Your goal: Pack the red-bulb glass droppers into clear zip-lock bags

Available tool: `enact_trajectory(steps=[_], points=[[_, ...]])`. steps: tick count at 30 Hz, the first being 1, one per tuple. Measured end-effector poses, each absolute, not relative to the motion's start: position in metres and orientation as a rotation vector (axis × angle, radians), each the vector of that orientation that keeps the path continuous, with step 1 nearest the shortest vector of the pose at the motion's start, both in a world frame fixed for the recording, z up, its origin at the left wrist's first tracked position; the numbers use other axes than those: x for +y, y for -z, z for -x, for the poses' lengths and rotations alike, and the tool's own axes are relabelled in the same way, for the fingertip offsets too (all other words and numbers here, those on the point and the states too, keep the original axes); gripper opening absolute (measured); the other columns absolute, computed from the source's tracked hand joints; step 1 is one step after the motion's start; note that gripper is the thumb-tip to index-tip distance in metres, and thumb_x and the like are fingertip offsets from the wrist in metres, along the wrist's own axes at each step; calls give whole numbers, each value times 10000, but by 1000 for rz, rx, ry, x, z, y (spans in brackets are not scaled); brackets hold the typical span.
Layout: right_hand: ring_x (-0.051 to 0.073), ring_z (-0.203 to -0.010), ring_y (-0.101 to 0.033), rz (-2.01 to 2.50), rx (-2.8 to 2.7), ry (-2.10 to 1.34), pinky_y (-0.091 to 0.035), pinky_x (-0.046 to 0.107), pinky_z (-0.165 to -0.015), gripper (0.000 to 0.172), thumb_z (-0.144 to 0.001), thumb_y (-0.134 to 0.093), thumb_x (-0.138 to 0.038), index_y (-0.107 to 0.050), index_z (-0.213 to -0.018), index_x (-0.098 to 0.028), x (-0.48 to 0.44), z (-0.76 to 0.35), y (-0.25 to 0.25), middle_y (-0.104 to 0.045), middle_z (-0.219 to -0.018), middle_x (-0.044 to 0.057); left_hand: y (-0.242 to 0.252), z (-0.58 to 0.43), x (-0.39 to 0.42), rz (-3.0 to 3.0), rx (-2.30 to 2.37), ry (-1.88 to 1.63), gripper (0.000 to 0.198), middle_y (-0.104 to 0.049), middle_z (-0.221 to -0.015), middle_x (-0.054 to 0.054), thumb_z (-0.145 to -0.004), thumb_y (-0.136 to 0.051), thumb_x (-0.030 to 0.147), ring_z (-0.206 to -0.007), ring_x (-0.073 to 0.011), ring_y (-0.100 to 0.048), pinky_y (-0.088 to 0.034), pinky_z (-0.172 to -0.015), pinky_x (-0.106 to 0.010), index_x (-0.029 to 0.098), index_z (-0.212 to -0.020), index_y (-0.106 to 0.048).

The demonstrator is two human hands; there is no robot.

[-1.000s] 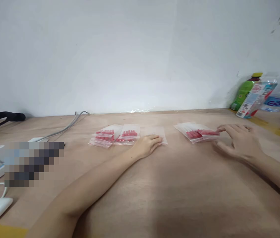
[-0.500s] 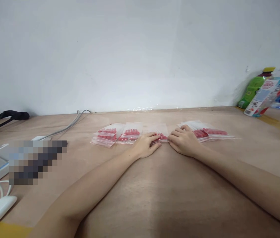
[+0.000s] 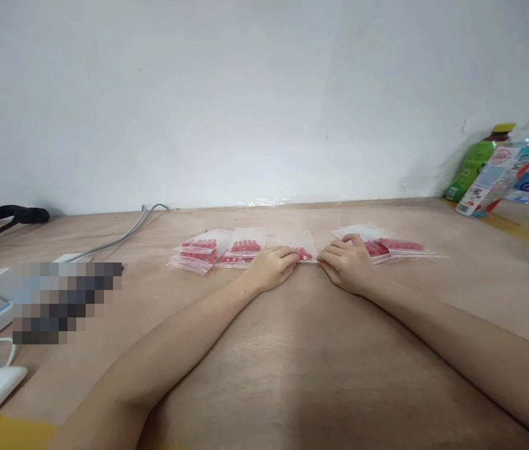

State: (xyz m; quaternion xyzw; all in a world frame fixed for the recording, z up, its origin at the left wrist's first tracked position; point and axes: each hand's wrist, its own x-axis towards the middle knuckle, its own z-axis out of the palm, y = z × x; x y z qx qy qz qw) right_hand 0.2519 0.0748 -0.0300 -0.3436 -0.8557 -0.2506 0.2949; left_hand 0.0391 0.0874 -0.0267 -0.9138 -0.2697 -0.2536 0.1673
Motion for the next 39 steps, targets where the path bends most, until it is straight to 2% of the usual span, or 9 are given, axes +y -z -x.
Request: enact_trajectory(steps=[10,19,32,39], points=[[148,-664,-510,963,-2263,623,-243,334,-741,169,-783,-487,-218,-599,-665,-173,74,-246,32,-630,-627,19,29,-69,102,2588,-608,605,205,-643,-769,-56,-836,-428,160,-759,-176,-601,-455,-703,-306,146,-757,-616],[149,-659,-502,957,-2266,694,-229,351,-749,230,-825,-440,-219,-579,-649,-166,73,-245,29,-625,-629,26,24,-62,101,2592,-551,618,198,-636,-796,-49,-852,-418,168,-798,-162,-585,-444,-750,-294,154,-768,-597],[154,-688,-532,960,-2243,674,-230,372,-783,203,-811,-469,-201,-592,-652,-169,69,-254,26,-641,-636,17,19,-27,91,2494,-554,651,216,-634,-811,-63,-898,-389,195,-805,-157,-580,-471,-742,-302,158,-804,-580],[139,-693,-527,965,-2236,707,-213,375,-837,207,-825,-451,-204,-576,-662,-175,69,-257,27,-640,-647,2,21,-12,89,2389,-629,600,282,-592,-686,-59,-912,-327,137,-670,-166,-559,-438,-621,-296,136,-750,-557]])
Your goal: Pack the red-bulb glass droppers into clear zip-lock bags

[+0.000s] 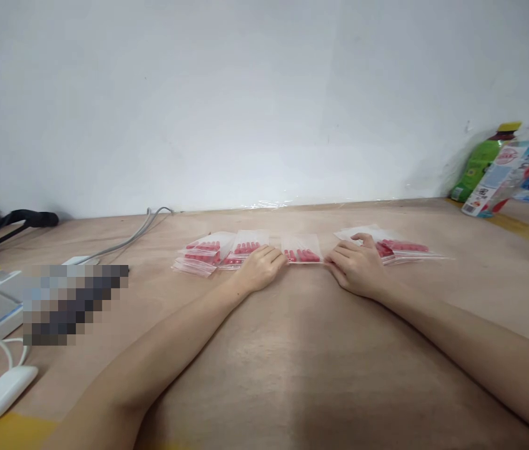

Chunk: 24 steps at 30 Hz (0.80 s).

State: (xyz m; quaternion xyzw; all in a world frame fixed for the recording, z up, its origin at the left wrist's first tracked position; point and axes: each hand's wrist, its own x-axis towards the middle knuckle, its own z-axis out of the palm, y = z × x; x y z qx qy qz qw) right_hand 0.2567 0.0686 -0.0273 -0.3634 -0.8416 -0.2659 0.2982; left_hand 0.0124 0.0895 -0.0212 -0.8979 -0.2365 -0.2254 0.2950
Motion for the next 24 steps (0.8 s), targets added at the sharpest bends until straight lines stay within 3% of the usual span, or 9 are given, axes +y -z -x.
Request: enact_trajectory(steps=[10,15,17,20,24], points=[[151,-721,-527,972,-2267,675,-203,383,-840,187,-806,-455,-184,-569,-657,-178,67,-255,23,-631,-637,5,19,-12,89,2347,-663,520,299,-564,-647,-50,-929,-350,197,-626,-168,-547,-400,-590,-290,134,-701,-532],[183,-811,-526,996,-2302,640,-253,334,-733,177,-794,-504,-307,-605,-875,-187,68,-249,26,-643,-888,52,21,-12,89,2396,-630,527,253,-593,-659,-27,-925,-392,246,-659,-150,-570,-422,-634,-270,146,-782,-576],[174,-804,-528,1007,-2329,669,-261,311,-697,162,-813,-486,-275,-605,-874,-184,71,-244,28,-635,-923,57,20,-11,86,2415,-624,543,231,-627,-742,-31,-918,-411,310,-742,-152,-585,-434,-702,-275,155,-919,-582],[151,-733,-530,1021,-2317,819,-270,293,-666,159,-822,-437,-143,-595,-817,-153,76,-243,29,-641,-908,61,17,-5,79,2379,-733,602,366,-623,-1012,-88,-880,-445,423,-985,-222,-540,-384,-883,-369,148,-1106,-529],[133,-629,-514,975,-2218,1035,-295,284,-683,220,-827,-380,-71,-583,-785,-142,81,-263,18,-657,-885,56,16,9,69,2244,-1061,606,402,-534,-1200,-113,-861,-451,422,-1158,-287,-421,-242,-1005,-469,155,-1155,-517]])
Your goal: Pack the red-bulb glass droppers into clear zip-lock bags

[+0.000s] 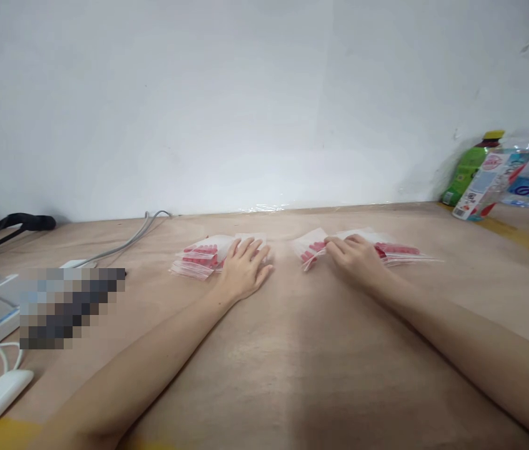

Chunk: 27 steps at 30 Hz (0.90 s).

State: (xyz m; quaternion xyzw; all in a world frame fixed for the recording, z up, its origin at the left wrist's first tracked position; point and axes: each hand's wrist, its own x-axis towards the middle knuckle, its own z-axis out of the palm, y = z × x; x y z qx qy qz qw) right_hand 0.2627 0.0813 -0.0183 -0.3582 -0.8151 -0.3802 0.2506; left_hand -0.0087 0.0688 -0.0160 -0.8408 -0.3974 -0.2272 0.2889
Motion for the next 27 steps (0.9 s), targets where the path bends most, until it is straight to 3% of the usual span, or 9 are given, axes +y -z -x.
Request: enact_trajectory(steps=[6,11,15,19,22,27], points=[[164,-679,-541,1201,-2087,1015,-312,308,-792,140,-787,-419,-111,-539,-735,-158,78,-324,19,-650,-870,80,20,18,66,2145,-1376,541,470,-557,-1151,-159,-836,-443,475,-1171,-314,-408,-126,-1020,-566,129,-1146,-514],[193,-668,-553,1472,-2130,870,-315,304,-633,97,-801,-420,-182,-510,-763,-179,60,-364,34,-636,-796,87,19,14,69,2309,-1349,559,364,-601,-1076,-109,-845,-454,432,-1105,-273,-471,-87,-1026,-575,173,-1090,-527],[226,-716,-561,1513,-2089,856,-311,356,-684,114,-765,-463,-265,-522,-814,-181,47,-371,31,-643,-831,111,17,7,72,2531,-1220,586,345,-567,-1147,-103,-857,-457,377,-1111,-245,-476,-171,-1031,-527,176,-1132,-512],[255,-873,-541,1233,-2096,894,-252,432,-841,348,-729,-517,-457,-548,-922,-169,40,-344,20,-623,-974,132,18,-11,76,2637,-1122,586,374,-548,-1187,-100,-858,-464,354,-1122,-227,-481,-285,-1013,-451,169,-1182,-489],[215,-862,-544,997,-2210,808,-251,405,-843,277,-769,-507,-419,-570,-897,-180,39,-307,15,-636,-925,79,21,-30,76,2698,-1060,623,409,-526,-1219,-102,-849,-480,342,-1145,-218,-468,-362,-983,-376,160,-1215,-470],[205,-813,-535,911,-2383,718,-270,380,-783,249,-782,-507,-370,-599,-890,-165,56,-252,17,-631,-845,69,27,-41,74,2697,-1064,778,466,-487,-1252,-101,-827,-511,303,-1178,-212,-435,-377,-991,-337,148,-1258,-425]])
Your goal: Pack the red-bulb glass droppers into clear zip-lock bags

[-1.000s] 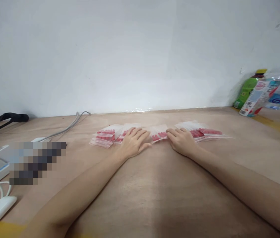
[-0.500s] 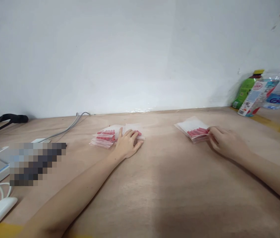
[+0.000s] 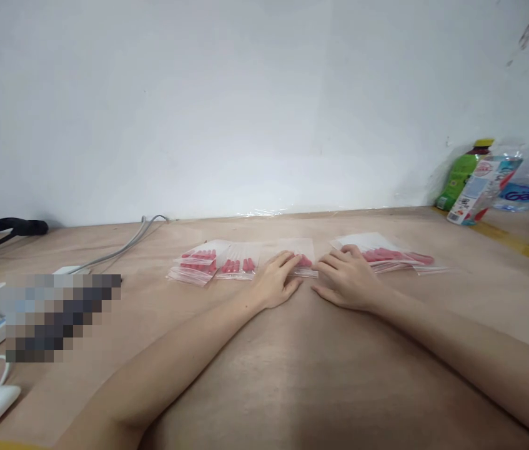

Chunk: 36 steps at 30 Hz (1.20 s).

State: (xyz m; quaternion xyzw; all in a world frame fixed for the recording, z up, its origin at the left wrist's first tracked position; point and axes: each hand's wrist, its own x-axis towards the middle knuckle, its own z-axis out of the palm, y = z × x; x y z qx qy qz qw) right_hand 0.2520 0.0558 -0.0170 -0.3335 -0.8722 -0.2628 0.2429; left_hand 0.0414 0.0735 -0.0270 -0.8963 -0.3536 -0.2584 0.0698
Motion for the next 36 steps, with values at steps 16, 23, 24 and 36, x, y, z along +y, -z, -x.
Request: enact_trajectory(steps=[16,23,24,36], points=[[148,-753,-546,915,-2263,338,-393,284,-710,142,-813,-494,-219,-627,-797,-170,84,-250,44,-616,-846,59,32,-25,87,2679,-1026,927,206,-661,-936,-61,-884,-437,198,-844,-159,-628,-513,-770,-287,155,-943,-629],[136,-683,-524,972,-2267,617,-314,308,-747,201,-837,-473,-190,-645,-736,-164,80,-244,36,-631,-732,40,29,-34,87,2670,-888,854,204,-639,-1003,-52,-837,-534,291,-964,-190,-575,-458,-864,-350,191,-999,-608],[136,-669,-517,972,-2271,658,-307,310,-746,206,-838,-468,-185,-645,-736,-161,80,-243,35,-631,-730,43,29,-37,88,2668,-868,841,192,-639,-1005,-47,-843,-524,271,-958,-184,-576,-456,-863,-347,195,-998,-608],[120,-694,-521,784,-2246,761,-269,320,-771,211,-843,-446,-149,-647,-789,-189,83,-245,32,-660,-745,15,32,-51,98,2589,-750,757,179,-662,-932,-49,-862,-452,184,-868,-180,-603,-479,-764,-323,166,-929,-618]])
